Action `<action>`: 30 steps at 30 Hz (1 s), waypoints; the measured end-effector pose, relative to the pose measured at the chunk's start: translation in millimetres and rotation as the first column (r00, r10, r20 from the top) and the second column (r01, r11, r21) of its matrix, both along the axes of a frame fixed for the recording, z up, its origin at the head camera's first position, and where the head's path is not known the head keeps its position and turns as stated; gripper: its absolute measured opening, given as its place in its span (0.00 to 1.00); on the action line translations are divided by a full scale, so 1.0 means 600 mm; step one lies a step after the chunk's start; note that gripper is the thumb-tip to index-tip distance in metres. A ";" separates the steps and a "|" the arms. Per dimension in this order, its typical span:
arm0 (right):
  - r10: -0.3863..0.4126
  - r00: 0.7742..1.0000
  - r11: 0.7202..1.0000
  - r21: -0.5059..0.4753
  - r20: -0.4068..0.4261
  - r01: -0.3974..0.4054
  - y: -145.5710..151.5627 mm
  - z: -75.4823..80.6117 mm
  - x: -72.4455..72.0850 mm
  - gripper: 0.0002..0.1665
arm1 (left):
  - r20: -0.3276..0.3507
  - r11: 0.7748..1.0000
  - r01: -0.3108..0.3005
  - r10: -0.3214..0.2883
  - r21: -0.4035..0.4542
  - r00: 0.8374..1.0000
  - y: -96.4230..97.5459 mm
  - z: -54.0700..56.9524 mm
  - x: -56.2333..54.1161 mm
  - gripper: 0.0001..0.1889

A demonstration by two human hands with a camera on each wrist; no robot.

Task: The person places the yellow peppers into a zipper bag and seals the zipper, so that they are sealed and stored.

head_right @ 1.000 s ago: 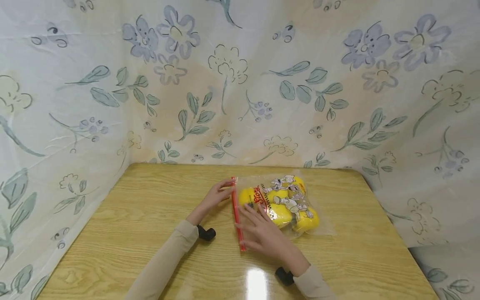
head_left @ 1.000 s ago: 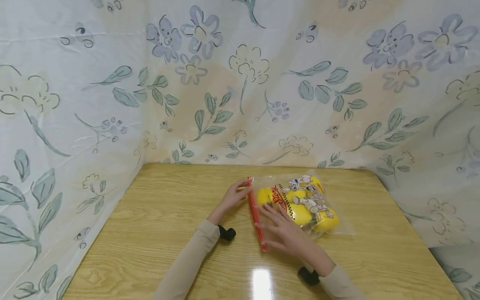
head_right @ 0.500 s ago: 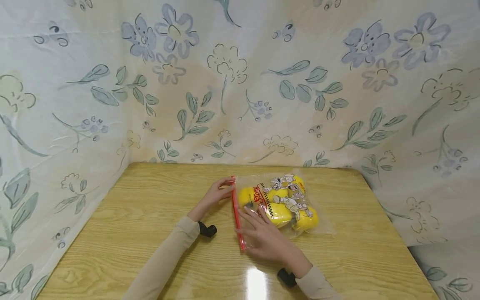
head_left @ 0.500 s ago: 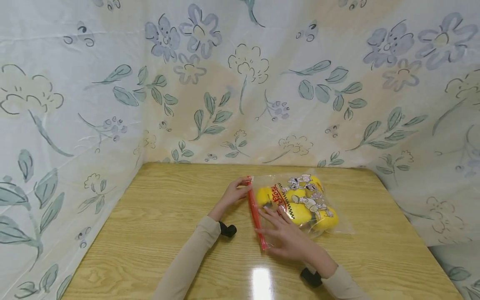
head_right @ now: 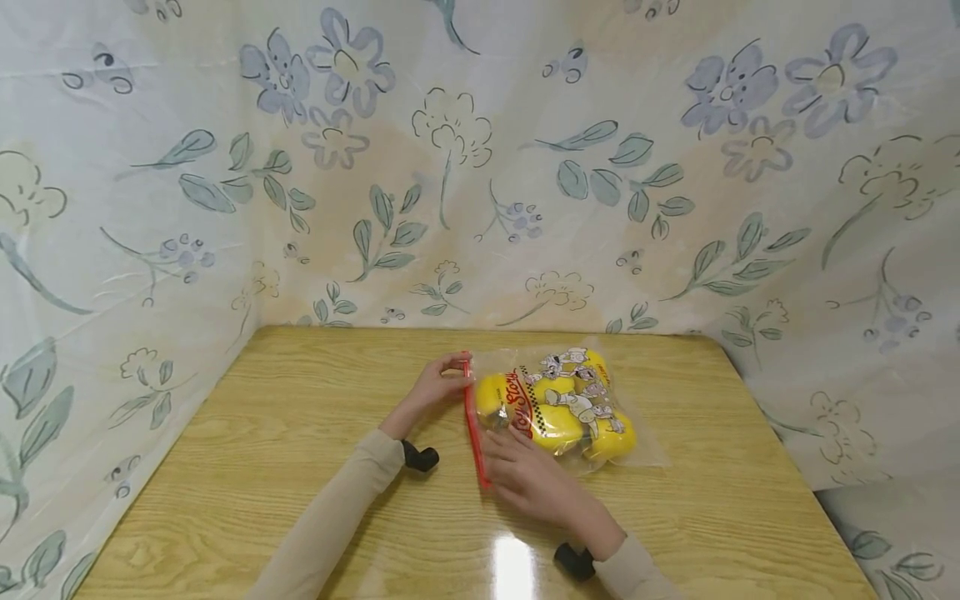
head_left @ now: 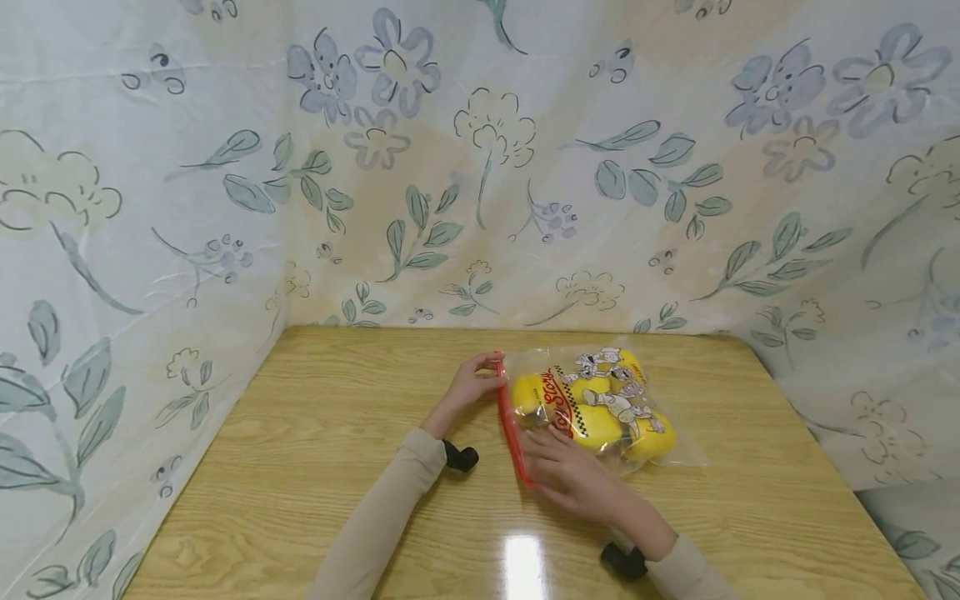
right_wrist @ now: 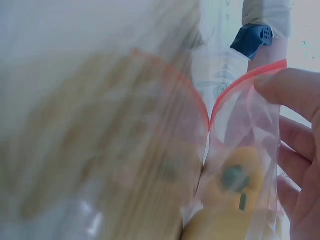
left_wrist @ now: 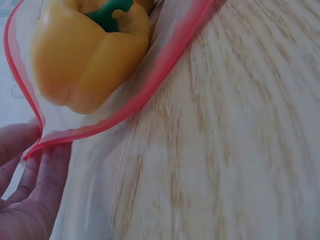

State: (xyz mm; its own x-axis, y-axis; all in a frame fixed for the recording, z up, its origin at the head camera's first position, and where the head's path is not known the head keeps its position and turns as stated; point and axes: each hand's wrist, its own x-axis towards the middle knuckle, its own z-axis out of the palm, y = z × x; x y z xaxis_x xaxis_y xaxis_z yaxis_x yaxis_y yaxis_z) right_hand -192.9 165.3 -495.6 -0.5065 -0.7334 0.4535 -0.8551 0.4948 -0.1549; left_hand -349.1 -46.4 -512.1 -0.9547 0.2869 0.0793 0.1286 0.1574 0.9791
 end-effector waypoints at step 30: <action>0.121 0.930 0.949 -0.316 0.346 -0.006 0.003 -0.024 0.011 0.09 | -0.059 0.992 -0.034 0.042 0.119 0.997 0.019 0.037 0.039 0.24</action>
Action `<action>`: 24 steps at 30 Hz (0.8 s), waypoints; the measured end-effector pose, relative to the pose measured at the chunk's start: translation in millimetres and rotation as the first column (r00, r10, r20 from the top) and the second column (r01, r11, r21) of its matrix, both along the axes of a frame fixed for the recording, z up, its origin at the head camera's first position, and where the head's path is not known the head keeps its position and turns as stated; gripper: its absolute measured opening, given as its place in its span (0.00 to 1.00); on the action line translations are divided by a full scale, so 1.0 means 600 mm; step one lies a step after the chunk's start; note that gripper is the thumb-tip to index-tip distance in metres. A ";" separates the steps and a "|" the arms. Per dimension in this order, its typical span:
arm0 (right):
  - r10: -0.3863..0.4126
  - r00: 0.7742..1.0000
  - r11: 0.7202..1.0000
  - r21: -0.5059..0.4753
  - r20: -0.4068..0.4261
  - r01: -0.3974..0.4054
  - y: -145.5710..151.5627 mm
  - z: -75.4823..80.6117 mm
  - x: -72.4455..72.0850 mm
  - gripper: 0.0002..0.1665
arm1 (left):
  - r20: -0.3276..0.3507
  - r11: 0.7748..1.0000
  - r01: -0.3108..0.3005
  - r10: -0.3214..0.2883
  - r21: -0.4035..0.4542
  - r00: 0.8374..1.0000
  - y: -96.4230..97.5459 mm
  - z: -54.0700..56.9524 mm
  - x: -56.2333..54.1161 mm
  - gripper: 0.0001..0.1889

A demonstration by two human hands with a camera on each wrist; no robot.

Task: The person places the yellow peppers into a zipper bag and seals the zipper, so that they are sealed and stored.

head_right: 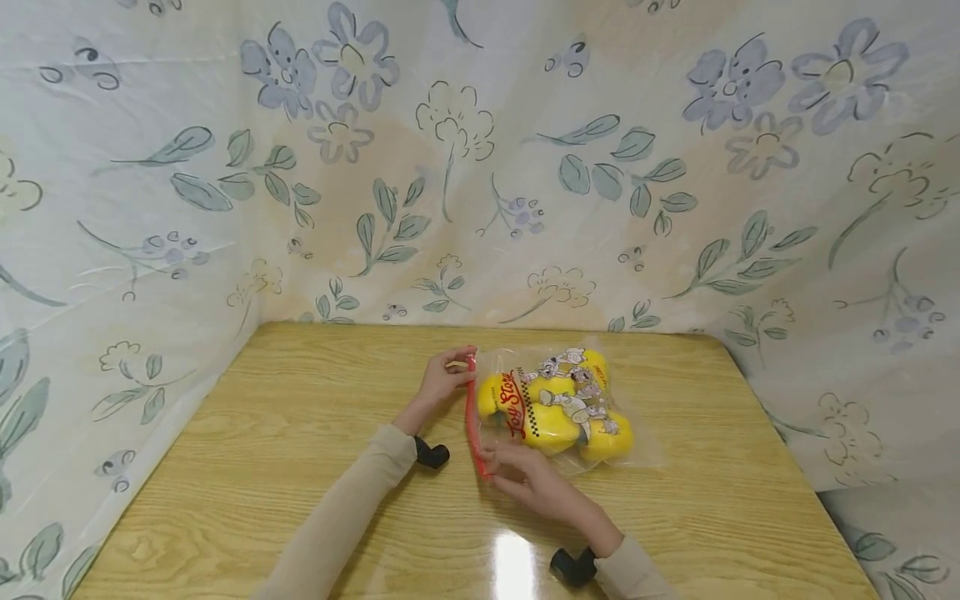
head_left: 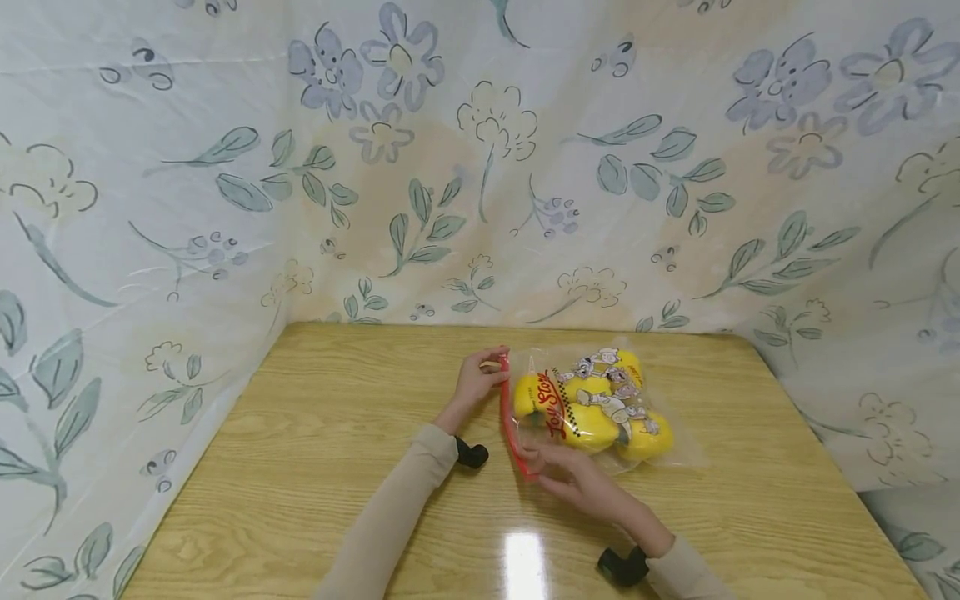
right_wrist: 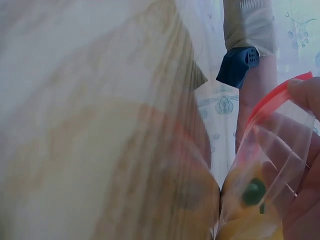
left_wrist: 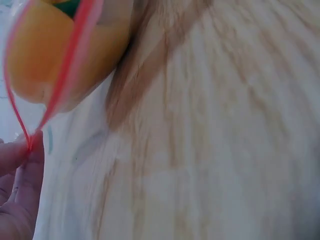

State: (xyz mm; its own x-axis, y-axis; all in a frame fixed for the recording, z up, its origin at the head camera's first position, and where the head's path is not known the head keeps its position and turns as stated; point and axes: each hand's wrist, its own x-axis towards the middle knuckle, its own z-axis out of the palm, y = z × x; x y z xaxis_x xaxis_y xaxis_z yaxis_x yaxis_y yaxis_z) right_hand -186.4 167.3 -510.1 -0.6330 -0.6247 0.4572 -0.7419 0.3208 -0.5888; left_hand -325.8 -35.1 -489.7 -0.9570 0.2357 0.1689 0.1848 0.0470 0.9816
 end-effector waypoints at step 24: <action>0.010 0.994 1.000 0.005 0.112 -0.011 -0.015 0.058 0.020 0.07 | 0.054 0.988 -0.080 0.074 0.135 0.996 0.001 -0.025 -0.001 0.26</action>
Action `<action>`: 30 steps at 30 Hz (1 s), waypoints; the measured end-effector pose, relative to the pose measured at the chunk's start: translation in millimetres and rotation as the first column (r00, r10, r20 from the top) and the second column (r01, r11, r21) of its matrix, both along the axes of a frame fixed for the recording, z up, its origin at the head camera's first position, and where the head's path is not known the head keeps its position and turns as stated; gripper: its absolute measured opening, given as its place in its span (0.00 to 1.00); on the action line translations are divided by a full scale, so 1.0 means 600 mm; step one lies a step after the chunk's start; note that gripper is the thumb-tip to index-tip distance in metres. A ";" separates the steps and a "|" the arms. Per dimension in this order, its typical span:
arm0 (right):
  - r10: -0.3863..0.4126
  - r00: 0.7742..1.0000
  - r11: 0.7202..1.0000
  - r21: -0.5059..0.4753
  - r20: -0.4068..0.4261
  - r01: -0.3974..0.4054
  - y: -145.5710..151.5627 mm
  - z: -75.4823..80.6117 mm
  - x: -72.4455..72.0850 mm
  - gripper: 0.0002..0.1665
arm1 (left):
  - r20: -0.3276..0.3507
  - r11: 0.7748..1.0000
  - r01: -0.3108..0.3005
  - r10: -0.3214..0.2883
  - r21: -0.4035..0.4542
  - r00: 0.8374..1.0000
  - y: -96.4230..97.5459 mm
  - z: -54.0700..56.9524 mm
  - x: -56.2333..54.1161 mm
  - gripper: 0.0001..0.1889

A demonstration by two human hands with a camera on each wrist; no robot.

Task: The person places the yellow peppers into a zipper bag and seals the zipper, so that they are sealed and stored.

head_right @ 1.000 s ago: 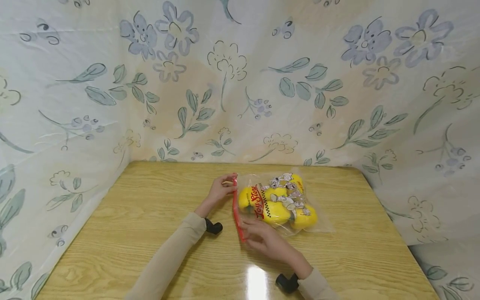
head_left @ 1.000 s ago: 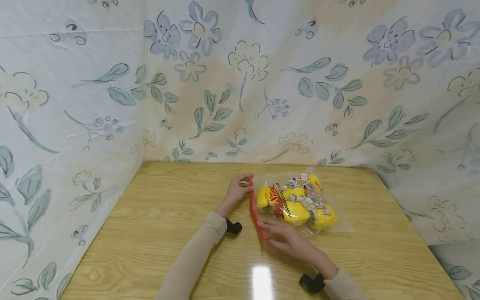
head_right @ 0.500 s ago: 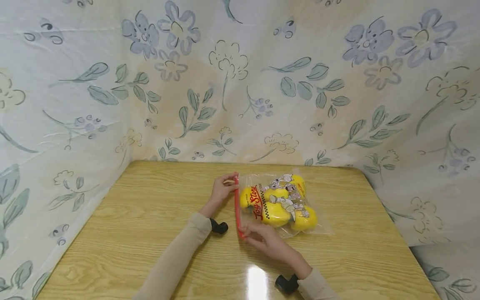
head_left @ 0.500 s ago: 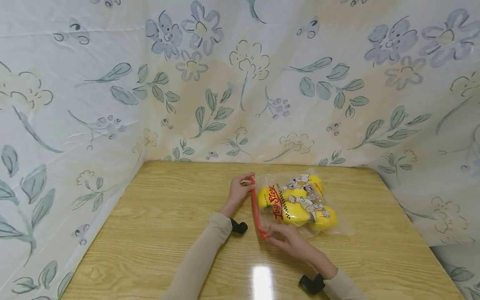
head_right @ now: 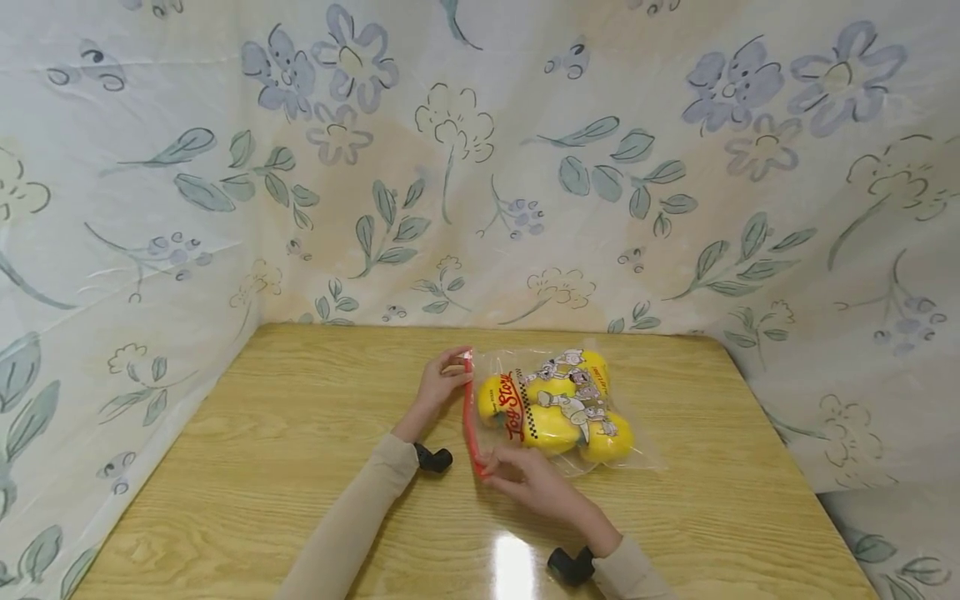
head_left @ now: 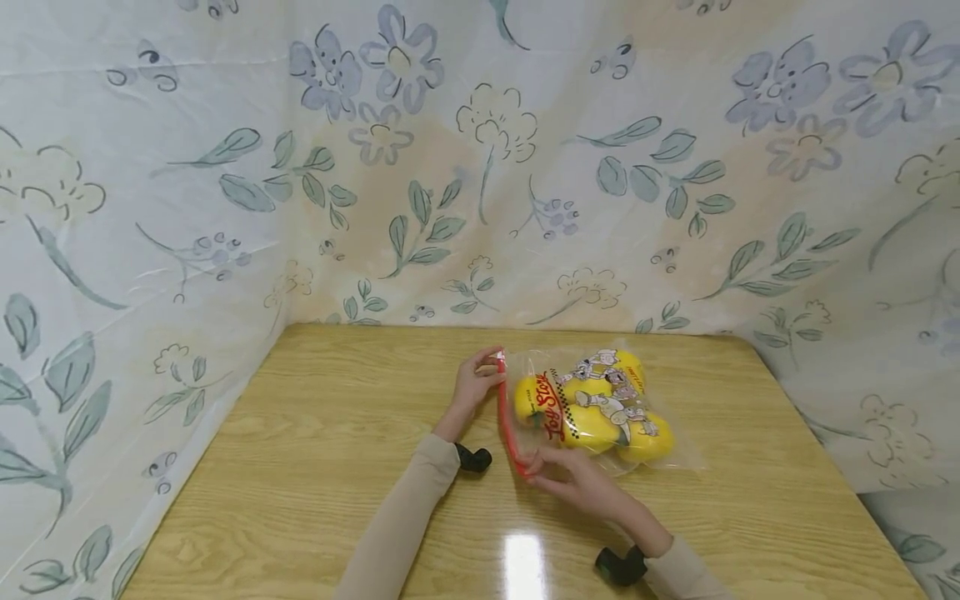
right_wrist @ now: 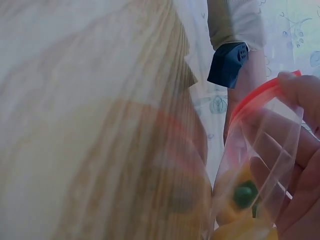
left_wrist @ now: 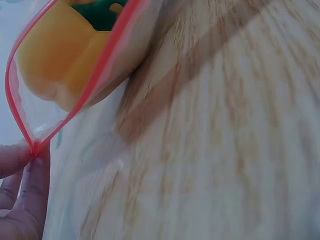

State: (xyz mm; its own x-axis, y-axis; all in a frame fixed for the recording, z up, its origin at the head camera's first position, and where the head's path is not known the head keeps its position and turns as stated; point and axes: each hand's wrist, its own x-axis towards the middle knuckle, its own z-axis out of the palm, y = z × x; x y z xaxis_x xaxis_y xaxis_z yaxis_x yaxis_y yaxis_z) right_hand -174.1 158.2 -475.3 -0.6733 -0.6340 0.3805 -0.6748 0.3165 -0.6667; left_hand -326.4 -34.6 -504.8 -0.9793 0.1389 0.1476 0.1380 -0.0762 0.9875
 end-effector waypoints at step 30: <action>-0.060 0.996 0.998 -0.032 -0.063 0.058 -0.022 -0.056 -0.032 0.05 | 0.142 0.985 -0.065 0.042 0.158 0.989 -0.001 -0.053 -0.060 0.18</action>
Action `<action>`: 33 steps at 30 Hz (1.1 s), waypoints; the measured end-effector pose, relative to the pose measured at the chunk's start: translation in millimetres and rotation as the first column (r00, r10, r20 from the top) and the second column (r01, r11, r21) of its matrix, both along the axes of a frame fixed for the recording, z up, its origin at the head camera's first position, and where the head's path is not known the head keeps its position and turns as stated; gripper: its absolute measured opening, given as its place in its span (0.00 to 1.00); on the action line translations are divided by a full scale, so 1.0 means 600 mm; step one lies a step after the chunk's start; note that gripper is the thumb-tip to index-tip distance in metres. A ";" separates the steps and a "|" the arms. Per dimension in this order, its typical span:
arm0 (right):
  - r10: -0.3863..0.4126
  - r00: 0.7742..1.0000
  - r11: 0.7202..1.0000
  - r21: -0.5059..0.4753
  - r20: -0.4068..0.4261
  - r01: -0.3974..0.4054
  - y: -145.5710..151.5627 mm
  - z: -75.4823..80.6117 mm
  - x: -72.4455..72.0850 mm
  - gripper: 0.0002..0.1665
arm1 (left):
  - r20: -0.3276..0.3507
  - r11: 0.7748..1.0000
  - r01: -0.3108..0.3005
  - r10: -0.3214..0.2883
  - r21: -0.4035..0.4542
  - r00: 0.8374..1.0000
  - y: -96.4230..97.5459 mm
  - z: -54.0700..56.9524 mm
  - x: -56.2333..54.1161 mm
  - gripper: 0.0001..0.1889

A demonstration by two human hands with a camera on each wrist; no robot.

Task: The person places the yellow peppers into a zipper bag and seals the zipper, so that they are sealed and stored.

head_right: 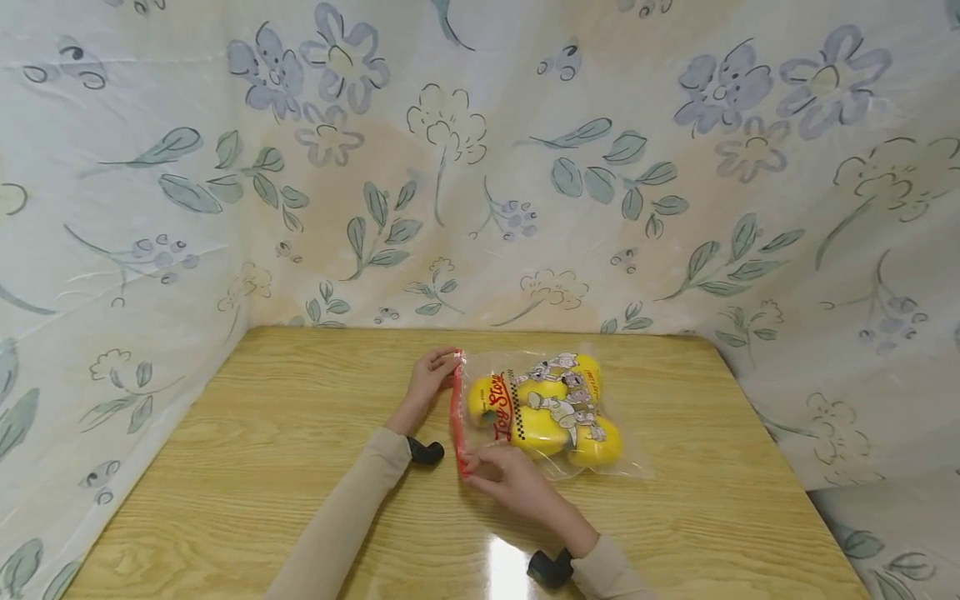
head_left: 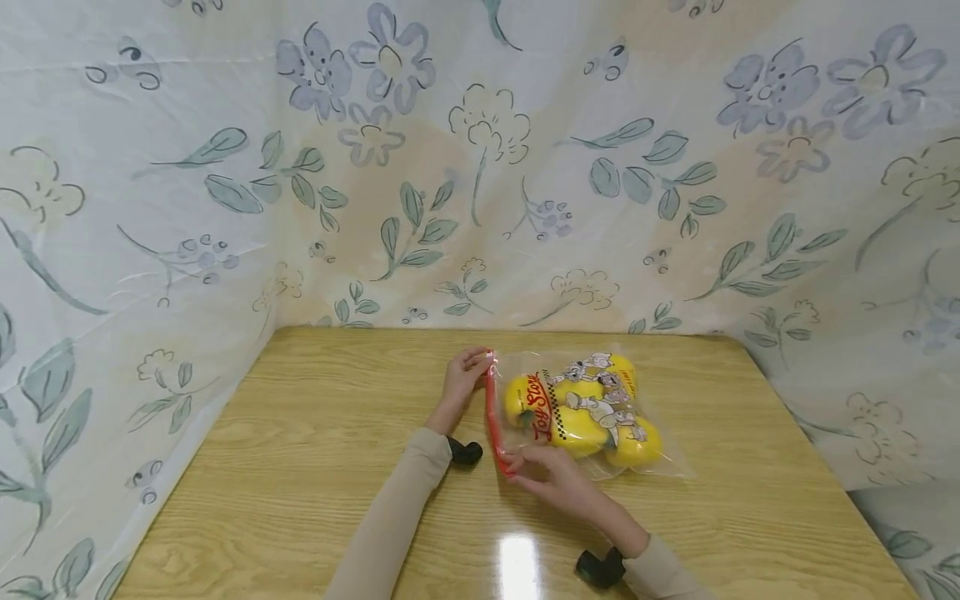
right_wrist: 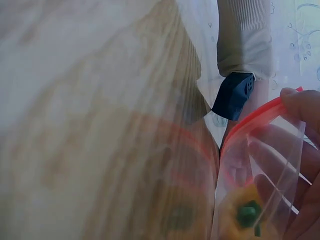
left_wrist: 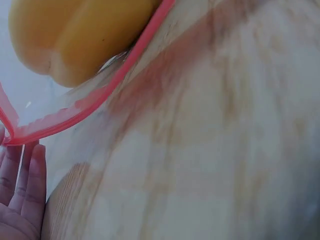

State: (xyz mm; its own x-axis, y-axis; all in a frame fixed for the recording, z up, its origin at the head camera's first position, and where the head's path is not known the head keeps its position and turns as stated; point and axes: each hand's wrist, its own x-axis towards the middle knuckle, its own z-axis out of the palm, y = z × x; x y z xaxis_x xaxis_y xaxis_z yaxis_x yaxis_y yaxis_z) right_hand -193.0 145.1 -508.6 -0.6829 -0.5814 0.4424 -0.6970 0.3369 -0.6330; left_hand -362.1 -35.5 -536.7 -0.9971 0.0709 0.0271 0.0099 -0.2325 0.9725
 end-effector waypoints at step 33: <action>0.034 0.997 0.996 0.079 0.069 -0.040 -0.036 0.073 -0.075 0.08 | -0.014 0.992 0.039 -0.041 -0.122 0.999 -0.015 0.004 0.004 0.15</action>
